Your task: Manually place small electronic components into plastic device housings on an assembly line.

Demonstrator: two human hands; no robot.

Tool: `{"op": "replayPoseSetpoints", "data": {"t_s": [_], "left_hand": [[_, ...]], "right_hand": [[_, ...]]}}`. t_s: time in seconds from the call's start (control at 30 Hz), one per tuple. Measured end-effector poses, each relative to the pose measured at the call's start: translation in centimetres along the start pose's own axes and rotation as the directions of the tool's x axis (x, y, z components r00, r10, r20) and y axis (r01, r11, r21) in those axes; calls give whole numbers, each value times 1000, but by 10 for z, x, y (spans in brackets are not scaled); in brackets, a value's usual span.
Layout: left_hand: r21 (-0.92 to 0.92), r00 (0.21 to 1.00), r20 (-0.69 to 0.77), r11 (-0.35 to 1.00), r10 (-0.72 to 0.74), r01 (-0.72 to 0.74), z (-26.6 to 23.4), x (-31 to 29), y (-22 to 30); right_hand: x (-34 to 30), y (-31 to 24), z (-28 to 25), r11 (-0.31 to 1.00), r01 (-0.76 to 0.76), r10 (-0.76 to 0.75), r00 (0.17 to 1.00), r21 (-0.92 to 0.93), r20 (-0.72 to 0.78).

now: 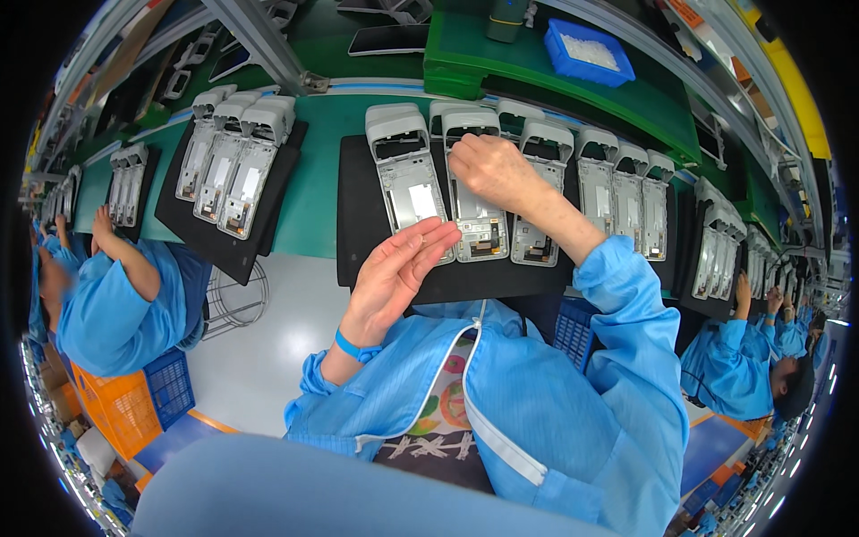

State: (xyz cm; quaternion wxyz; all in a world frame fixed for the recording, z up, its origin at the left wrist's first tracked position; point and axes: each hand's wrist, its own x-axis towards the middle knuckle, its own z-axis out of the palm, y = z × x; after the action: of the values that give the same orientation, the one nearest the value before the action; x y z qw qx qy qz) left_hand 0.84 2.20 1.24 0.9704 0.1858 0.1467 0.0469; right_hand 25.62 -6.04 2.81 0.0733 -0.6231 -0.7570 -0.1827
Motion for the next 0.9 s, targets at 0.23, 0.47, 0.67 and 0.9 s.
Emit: {"op": "replayPoseSetpoints", "data": {"t_s": [0.23, 0.47, 0.67, 0.9], "left_hand": [[-15, 998, -41, 999, 44, -45, 1, -1, 1], [-57, 998, -30, 997, 47, -49, 0, -1, 1], [-113, 996, 32, 991, 78, -74, 0, -2, 4], [-135, 997, 26, 988, 77, -72, 1, 0, 5]], "right_hand": [[0, -2, -2, 999, 4, -5, 1000, -39, -22], [2, 4, -7, 996, 84, -84, 996, -17, 8], [3, 7, -10, 993, 29, -31, 999, 116, 19], [-10, -8, -21, 910, -220, 241, 971, 350, -14]]}}
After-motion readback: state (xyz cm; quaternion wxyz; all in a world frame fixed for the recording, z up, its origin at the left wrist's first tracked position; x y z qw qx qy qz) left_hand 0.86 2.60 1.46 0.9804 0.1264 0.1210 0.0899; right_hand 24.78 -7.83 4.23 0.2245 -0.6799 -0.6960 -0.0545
